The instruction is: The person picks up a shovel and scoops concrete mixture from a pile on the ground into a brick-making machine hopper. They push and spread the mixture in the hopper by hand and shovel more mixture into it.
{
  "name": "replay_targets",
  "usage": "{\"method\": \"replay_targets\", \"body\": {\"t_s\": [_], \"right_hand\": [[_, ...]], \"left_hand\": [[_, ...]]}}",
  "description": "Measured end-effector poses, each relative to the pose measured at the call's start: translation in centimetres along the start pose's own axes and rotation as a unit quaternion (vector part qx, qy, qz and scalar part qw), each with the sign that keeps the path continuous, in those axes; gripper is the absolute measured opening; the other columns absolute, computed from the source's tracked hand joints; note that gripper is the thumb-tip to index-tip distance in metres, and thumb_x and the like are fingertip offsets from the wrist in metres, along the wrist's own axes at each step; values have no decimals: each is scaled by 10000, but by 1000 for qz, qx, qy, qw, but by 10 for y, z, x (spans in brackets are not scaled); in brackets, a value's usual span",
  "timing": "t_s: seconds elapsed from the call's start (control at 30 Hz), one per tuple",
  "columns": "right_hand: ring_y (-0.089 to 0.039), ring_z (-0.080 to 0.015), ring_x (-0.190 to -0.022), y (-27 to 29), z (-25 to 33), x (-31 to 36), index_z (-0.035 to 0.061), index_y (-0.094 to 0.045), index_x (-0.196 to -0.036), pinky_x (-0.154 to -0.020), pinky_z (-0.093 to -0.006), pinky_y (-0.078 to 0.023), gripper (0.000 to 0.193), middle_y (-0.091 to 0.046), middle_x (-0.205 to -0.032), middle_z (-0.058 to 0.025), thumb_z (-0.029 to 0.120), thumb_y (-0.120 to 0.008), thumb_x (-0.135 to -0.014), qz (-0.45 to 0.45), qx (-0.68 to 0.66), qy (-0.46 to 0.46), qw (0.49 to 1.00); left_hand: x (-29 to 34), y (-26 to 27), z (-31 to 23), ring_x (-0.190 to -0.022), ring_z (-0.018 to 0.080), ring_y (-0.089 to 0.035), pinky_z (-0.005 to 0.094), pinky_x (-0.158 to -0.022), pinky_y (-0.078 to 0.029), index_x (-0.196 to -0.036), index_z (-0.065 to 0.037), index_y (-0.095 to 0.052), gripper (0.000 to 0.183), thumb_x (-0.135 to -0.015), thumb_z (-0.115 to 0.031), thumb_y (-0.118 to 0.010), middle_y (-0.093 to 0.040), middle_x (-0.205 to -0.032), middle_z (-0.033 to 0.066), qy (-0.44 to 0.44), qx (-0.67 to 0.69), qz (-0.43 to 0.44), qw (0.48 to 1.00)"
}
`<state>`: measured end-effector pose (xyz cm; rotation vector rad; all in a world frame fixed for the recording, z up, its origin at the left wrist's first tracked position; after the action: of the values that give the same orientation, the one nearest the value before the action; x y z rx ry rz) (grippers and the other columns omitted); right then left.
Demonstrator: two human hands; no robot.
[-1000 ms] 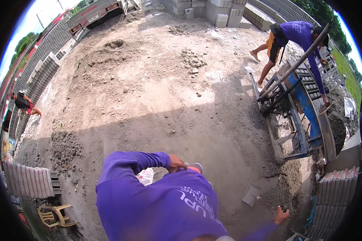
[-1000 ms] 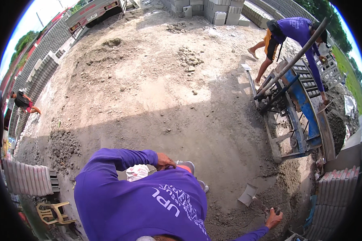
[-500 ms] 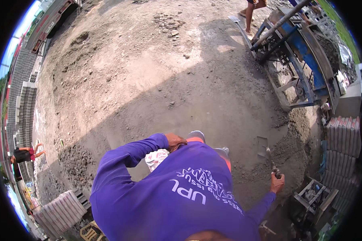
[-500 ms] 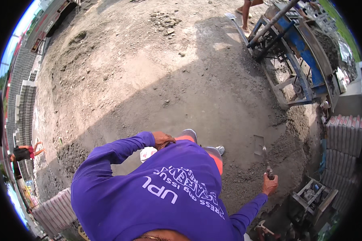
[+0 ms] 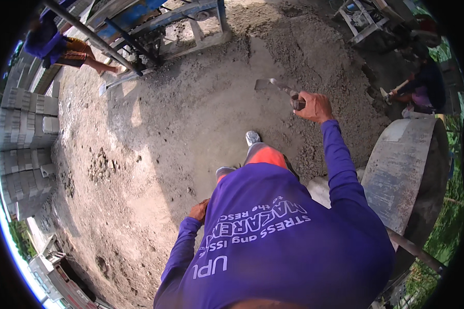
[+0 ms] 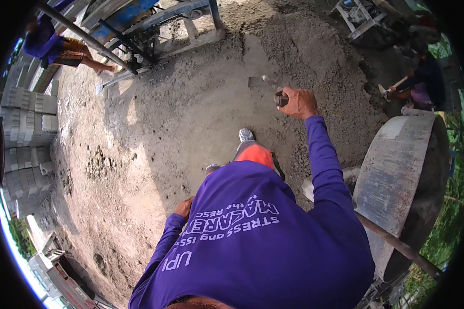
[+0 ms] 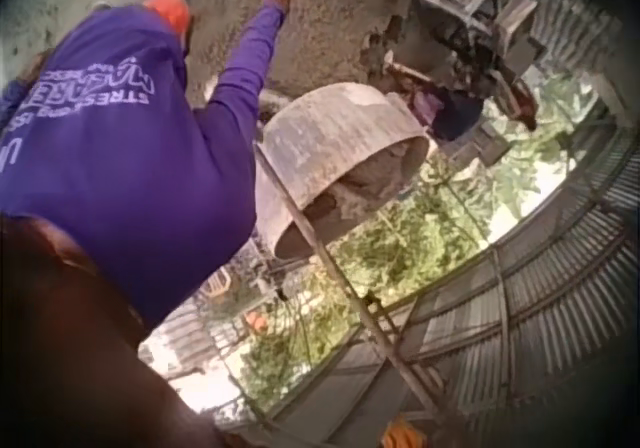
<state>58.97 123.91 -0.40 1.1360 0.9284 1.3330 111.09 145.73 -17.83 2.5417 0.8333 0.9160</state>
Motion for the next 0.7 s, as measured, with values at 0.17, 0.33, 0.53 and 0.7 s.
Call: {"method": "replay_targets", "body": {"t_s": [0.17, 0.33, 0.53, 0.7], "right_hand": [[-658, -306, -824, 18, 0, -30, 114, -582, -890, -727, -447, -480, 395, -678, -844, -88, 360, -754, -632, 11, -16, -18, 1000], [-656, -301, -827, 13, -4, -65, 125, -599, -906, -711, -442, -475, 337, -677, -842, -98, 325, -695, -653, -19, -46, 1, 999], [-662, -293, -682, 32, -9, -93, 91, -605, -853, -601, -413, -485, 254, -664, -723, -101, 219, -627, -634, -70, -56, 36, 995], [-669, -241, -668, 35, 1, -118, 98, -609, -856, -581, -381, -481, 259, -668, -719, -88, 237, -630, -638, -64, -45, 28, 997]], "left_hand": [[-52, 20, -10, -1022, 396, -594, 436, -831, -489, -1293, -115, -497, 429, -880, -227, -470, -588, -1204, 188, 21, -24, 66, 997], [-98, 37, -2, -1001, 414, -601, 455, -817, -489, -1309, -124, -452, 439, -893, -263, -466, -597, -1172, 218, 13, -89, 119, 989], [-150, 72, -33, -1003, 417, -601, 453, -819, -487, -1312, -127, -445, 437, -900, -270, -461, -598, -1168, 226, 40, -132, 191, 972], [-176, 100, -54, -1005, 419, -602, 452, -820, -486, -1315, -130, -439, 435, -905, -275, -456, -599, -1164, 233, 63, -163, 214, 961]]}}
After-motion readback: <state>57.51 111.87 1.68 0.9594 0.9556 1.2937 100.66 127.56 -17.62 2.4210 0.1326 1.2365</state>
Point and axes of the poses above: each hand's wrist, its own x-axis away from the middle knuckle, its own y-axis out of the back of the hand, z = x × y, the point moved 6 cm from there along -x, towards the middle knuckle
